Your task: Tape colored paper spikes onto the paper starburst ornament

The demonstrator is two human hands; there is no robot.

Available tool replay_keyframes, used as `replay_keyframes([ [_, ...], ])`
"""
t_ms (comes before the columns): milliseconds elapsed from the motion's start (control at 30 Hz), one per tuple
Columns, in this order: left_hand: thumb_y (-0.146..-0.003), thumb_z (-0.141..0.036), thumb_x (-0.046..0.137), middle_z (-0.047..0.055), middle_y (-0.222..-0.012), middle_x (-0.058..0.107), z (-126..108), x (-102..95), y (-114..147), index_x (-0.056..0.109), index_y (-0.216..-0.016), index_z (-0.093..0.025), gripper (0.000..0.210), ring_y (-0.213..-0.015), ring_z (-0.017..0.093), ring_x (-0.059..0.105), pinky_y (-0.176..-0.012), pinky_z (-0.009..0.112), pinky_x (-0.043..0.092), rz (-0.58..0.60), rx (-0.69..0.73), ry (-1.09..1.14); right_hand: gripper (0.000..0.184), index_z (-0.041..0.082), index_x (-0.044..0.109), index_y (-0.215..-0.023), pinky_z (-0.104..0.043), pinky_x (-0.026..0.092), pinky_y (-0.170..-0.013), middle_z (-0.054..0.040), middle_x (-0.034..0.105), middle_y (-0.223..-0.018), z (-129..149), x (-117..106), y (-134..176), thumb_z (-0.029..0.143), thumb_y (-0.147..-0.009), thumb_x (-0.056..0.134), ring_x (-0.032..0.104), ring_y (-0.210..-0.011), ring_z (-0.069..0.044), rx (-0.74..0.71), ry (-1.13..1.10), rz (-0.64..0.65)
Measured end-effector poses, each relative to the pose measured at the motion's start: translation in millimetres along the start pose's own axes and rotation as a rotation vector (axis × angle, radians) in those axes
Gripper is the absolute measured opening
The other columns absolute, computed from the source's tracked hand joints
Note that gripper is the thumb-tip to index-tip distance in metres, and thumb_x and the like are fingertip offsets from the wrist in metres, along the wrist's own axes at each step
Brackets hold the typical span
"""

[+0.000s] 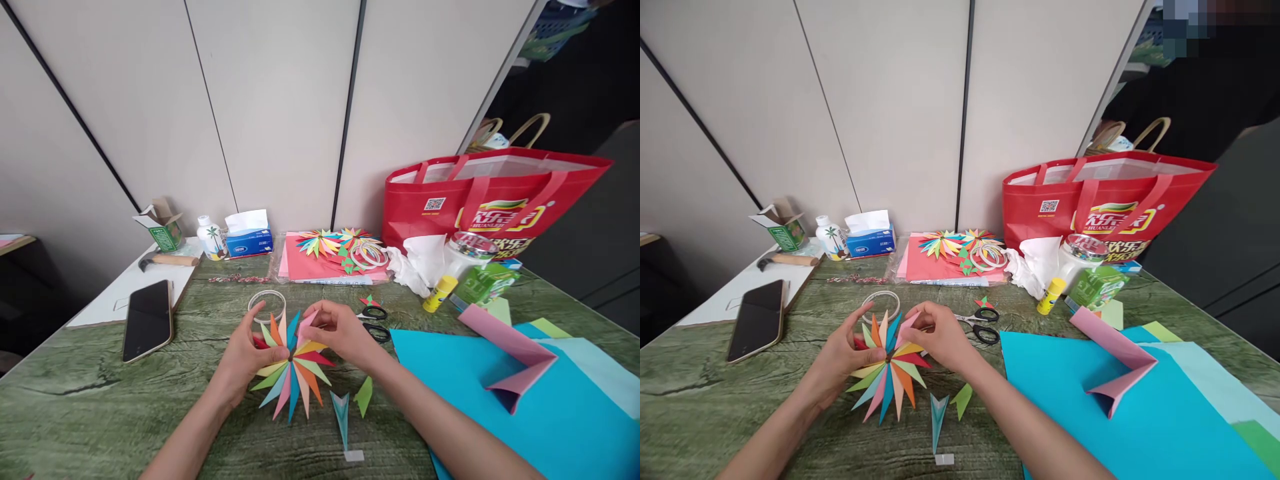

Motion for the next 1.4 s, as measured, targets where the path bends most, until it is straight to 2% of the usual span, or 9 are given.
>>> replay_keyframes([
  [300, -0.042, -0.021, 0.082, -0.012, -0.044, 0.047, -4, 2.1, 3, 0.027, -0.135, -0.018, 0.108, -0.041, 0.009, 0.045, -0.044, 0.018, 0.032, 0.002, -0.014, -0.002, 0.021, 0.017, 0.055, -0.086, -0.027, 0.045, -0.065, -0.0012, 0.064, -0.069, 4, 0, 1, 0.029, -0.07, 0.062, 0.061, -0.068, -0.016, 0.004, 0.006, 0.021],
  [533, -0.044, -0.021, 0.082, -0.013, -0.044, 0.041, -3, 5.0, 3, 0.031, -0.134, -0.021, 0.103, -0.041, 0.007, 0.04, -0.042, 0.017, 0.027, 0.042, -0.028, -0.03, 0.022, 0.017, 0.048, -0.095, -0.028, 0.044, -0.065, -0.002, 0.064, -0.073, -9, -35, -8, 0.029, -0.077, 0.052, 0.061, -0.07, -0.016, 0.035, 0.248, -0.09],
  [667, -0.047, -0.019, 0.082, -0.014, -0.042, 0.039, -2, 16.1, 7, 0.033, -0.133, -0.023, 0.099, -0.04, 0.005, 0.034, -0.042, 0.015, 0.024, 0.168, -0.034, -0.003, 0.025, 0.016, 0.046, -0.097, -0.024, 0.043, -0.058, -0.0024, 0.066, -0.071, -34, -40, -9, 0.023, -0.075, 0.053, 0.062, -0.066, -0.016, 0.129, 0.331, 0.011],
  [833, -0.047, -0.015, 0.082, -0.005, -0.056, 0.059, -1, 40.7, 19, 0.032, -0.134, -0.024, 0.101, -0.048, 0.009, 0.049, -0.048, 0.018, 0.036, 0.431, -0.094, 0.151, 0.022, 0.015, 0.056, -0.089, -0.026, 0.043, -0.059, -0.0029, 0.067, -0.066, -43, -38, -5, 0.015, -0.068, 0.059, 0.062, -0.064, -0.018, 0.17, 0.476, 0.064],
  [967, -0.043, -0.016, 0.084, 0.001, -0.065, 0.065, 1, 51.9, 27, 0.032, -0.134, -0.022, 0.105, -0.053, 0.012, 0.056, -0.049, 0.019, 0.04, 0.553, -0.141, 0.225, 0.028, 0.018, 0.059, -0.1, -0.036, 0.039, -0.083, -0.0111, 0.061, -0.106, -13, -43, -3, 0.014, -0.072, 0.055, 0.055, -0.1, -0.024, 0.074, 0.573, -0.099],
  [1033, -0.042, -0.018, 0.085, 0.002, -0.07, 0.067, 1, 53.9, 29, 0.032, -0.133, -0.023, 0.106, -0.056, 0.013, 0.058, -0.049, 0.018, 0.04, 0.575, -0.151, 0.261, 0.022, 0.019, 0.062, -0.095, -0.035, 0.039, -0.086, -0.0088, 0.061, -0.108, 7, -33, -3, 0.017, -0.074, 0.055, 0.054, -0.103, -0.022, -0.043, 0.49, -0.101],
  [1100, -0.038, -0.019, 0.086, 0.004, -0.078, 0.068, 0, 54.9, 29, 0.034, -0.132, -0.023, 0.107, -0.063, 0.014, 0.06, -0.053, 0.019, 0.043, 0.586, -0.154, 0.304, 0.02, 0.018, 0.063, -0.093, -0.032, 0.045, -0.077, -0.007, 0.065, -0.099, 12, -18, -2, 0.022, -0.074, 0.056, 0.059, -0.092, -0.02, -0.076, 0.282, -0.019],
  [1233, -0.035, -0.018, 0.087, 0.005, -0.084, 0.069, -1, 55.8, 30, 0.037, -0.13, -0.024, 0.108, -0.066, 0.014, 0.061, -0.056, 0.019, 0.045, 0.59, -0.176, 0.362, 0.03, 0.015, 0.06, -0.093, -0.025, 0.045, -0.057, -0.007, 0.067, -0.09, -7, -1, -1, 0.032, -0.068, 0.064, 0.063, -0.076, -0.017, 0.102, -0.061, 0.063],
  [1400, -0.036, -0.015, 0.086, 0.004, -0.078, 0.069, 0, 54.4, 30, 0.033, -0.133, -0.024, 0.111, -0.06, 0.013, 0.061, -0.054, 0.02, 0.047, 0.569, -0.182, 0.382, 0.031, 0.014, 0.06, -0.072, -0.02, 0.038, -0.047, 0.0001, 0.062, -0.062, -23, -2, 0, 0.039, -0.059, 0.071, 0.055, -0.054, -0.01, 0.217, -0.211, 0.002],
])
Point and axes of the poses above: each hand's wrist, its own y-axis away from the middle knuckle, its own x-axis out of the palm, z = x × y, the point moved 10 cm from there along -y, towards the middle knuckle
